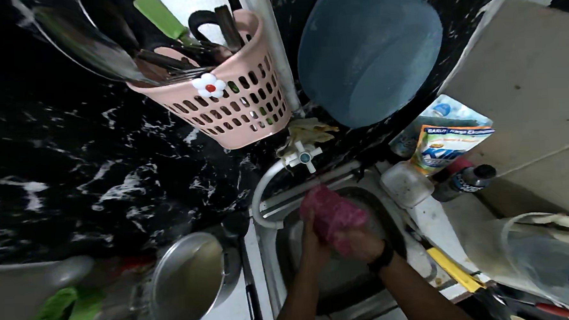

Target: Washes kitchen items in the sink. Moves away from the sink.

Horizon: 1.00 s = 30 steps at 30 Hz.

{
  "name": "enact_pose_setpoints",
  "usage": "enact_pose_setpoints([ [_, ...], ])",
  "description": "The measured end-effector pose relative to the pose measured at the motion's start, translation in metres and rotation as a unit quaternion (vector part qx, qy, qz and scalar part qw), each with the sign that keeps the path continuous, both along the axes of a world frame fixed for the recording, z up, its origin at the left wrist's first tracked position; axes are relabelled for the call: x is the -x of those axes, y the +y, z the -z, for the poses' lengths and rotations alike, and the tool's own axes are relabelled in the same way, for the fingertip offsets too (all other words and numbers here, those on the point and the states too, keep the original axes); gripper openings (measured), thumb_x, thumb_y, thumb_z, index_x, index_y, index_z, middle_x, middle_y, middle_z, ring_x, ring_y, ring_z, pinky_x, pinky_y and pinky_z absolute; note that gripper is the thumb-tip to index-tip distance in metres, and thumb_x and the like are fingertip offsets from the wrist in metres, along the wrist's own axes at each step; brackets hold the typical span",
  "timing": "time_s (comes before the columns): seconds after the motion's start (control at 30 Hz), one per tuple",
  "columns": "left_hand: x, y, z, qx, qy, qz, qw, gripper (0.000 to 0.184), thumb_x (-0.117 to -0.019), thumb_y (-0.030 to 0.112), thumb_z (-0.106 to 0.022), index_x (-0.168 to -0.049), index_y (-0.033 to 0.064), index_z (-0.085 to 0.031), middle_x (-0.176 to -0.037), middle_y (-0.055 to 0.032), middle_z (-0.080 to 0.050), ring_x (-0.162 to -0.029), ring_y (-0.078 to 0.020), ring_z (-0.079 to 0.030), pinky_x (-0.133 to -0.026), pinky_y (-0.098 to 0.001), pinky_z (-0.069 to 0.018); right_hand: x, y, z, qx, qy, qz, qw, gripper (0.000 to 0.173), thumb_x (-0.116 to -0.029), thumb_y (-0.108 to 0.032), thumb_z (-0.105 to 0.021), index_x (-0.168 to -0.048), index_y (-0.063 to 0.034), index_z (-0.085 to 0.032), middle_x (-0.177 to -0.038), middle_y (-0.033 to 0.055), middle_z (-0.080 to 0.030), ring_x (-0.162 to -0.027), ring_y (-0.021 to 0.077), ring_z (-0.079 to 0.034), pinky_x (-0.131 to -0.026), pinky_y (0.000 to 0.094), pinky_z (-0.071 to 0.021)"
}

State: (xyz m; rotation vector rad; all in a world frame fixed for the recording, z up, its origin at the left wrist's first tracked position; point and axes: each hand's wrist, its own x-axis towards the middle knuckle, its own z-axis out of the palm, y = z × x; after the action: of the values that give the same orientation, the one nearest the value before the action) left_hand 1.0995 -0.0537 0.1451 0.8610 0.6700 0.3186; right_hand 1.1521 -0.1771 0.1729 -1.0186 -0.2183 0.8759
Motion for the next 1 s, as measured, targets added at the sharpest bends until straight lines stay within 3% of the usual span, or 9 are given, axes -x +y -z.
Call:
enact_pose_setpoints([
  [0.1, 0.025, -0.001, 0.035, 0.004, -0.043, 0.004, 0.999, 0.048, -0.101, 0.042, -0.056, -0.134, 0.0079, -0.047, -0.108, -0.0037, -0.071, -0.098, -0.0138, -0.07, -0.086, -0.0357, -0.0605, -0.004, -0.001, -0.008, -0.063, 0.131, 0.095, 0.985, 0.016, -0.088, -0.005, -0.059, -0.099, -0.0097, -0.069, -0.088, 0.0012, -0.075, -0.08, 0.0105, -0.072, -0.075, 0.0315, -0.0622],
  [0.23, 0.042, 0.034, 0.024, 0.004, 0.009, 0.05, 0.999, 0.057, -0.1075, 0.034, -0.044, -0.156, 0.008, -0.029, -0.147, -0.0171, -0.052, -0.128, -0.0351, -0.058, -0.097, -0.0595, -0.0542, -0.008, -0.012, 0.006, 0.199, -0.143, 0.088, 0.966, 0.044, -0.0816, -0.007, -0.08, -0.122, 0.0018, -0.065, -0.102, 0.0055, -0.074, -0.092, 0.0098, -0.072, -0.085, 0.0288, -0.0618],
  [0.33, 0.029, 0.029, 0.003, -0.02, 0.076, 0.062, 0.995, 0.057, -0.109, 0.048, -0.035, -0.151, 0.0101, -0.038, -0.128, -0.014, -0.064, -0.11, -0.0278, -0.067, -0.086, -0.0506, -0.0594, 0.003, -0.017, 0.012, 0.239, -0.229, -0.031, 0.943, 0.043, -0.0831, -0.022, -0.083, -0.119, -0.0018, -0.068, -0.102, 0.0045, -0.073, -0.093, 0.0079, -0.069, -0.087, 0.0299, -0.0588],
  [0.43, 0.03, 0.003, 0.011, -0.022, 0.069, 0.032, 0.997, 0.04, -0.1109, 0.037, -0.036, -0.135, 0.0093, -0.053, -0.102, -0.0032, -0.07, -0.089, -0.0112, -0.069, -0.077, -0.032, -0.0605, 0.021, -0.017, 0.01, 0.103, -0.026, -0.059, 0.993, 0.027, -0.0889, -0.017, -0.074, -0.111, -0.0025, -0.068, -0.095, -0.001, -0.073, -0.087, 0.0054, -0.068, -0.083, 0.0267, -0.0585],
  [0.57, 0.061, 0.006, 0.054, -0.008, 0.038, 0.039, 0.998, 0.036, -0.1095, 0.022, -0.038, -0.139, 0.0037, -0.046, -0.115, -0.0063, -0.068, -0.101, -0.013, -0.068, -0.088, -0.0328, -0.059, 0.009, -0.005, 0.016, -0.025, 0.169, 0.065, 0.983, 0.018, -0.0922, -0.012, -0.062, -0.108, -0.0057, -0.068, -0.093, 0.005, -0.075, -0.084, 0.0146, -0.073, -0.077, 0.0353, -0.0628],
  [0.63, 0.074, 0.026, 0.054, -0.017, 0.075, 0.064, 0.995, 0.042, -0.1098, 0.015, -0.038, -0.149, 0.0017, -0.036, -0.13, -0.0125, -0.062, -0.113, -0.0199, -0.064, -0.095, -0.0417, -0.0566, 0.007, -0.007, 0.022, 0.133, 0.057, 0.066, 0.987, 0.03, -0.0912, 0.0, -0.07, -0.12, 0.0016, -0.063, -0.097, 0.0098, -0.074, -0.083, 0.0165, -0.072, -0.075, 0.0343, -0.0626],
  [0.77, 0.061, 0.047, 0.027, -0.071, 0.15, 0.144, 0.975, 0.053, -0.1104, 0.039, -0.036, -0.153, 0.0083, -0.037, -0.138, -0.0149, -0.059, -0.121, -0.0278, -0.061, -0.094, -0.0542, -0.0559, 0.016, -0.019, 0.033, 0.261, -0.174, -0.066, 0.947, 0.044, -0.0844, -0.019, -0.082, -0.122, -0.0023, -0.067, -0.104, 0.0066, -0.073, -0.094, 0.0116, -0.069, -0.089, 0.0332, -0.0587],
  [0.93, 0.069, 0.016, 0.04, -0.134, 0.129, 0.127, 0.974, 0.057, -0.0968, 0.021, -0.058, -0.145, -0.0024, -0.038, -0.118, -0.0075, -0.064, -0.103, -0.0072, -0.064, -0.091, -0.0276, -0.0555, 0.023, -0.014, 0.027, -0.054, 0.213, -0.028, 0.975, 0.024, -0.0966, -0.019, -0.057, -0.114, -0.0064, -0.067, -0.101, 0.0061, -0.075, -0.094, 0.0164, -0.072, -0.084, 0.0377, -0.0613],
  [1.0, 0.082, 0.015, 0.044, -0.171, 0.149, 0.122, 0.966, 0.06, -0.0979, 0.013, -0.06, -0.15, -0.0027, -0.035, -0.13, -0.0126, -0.06, -0.112, -0.0106, -0.061, -0.097, -0.0292, -0.053, 0.021, -0.01, 0.021, -0.027, 0.235, 0.043, 0.971, 0.02, -0.0981, -0.01, -0.054, -0.112, -0.0026, -0.066, -0.096, 0.0097, -0.074, -0.088, 0.02, -0.073, -0.08, 0.0409, -0.0625],
])
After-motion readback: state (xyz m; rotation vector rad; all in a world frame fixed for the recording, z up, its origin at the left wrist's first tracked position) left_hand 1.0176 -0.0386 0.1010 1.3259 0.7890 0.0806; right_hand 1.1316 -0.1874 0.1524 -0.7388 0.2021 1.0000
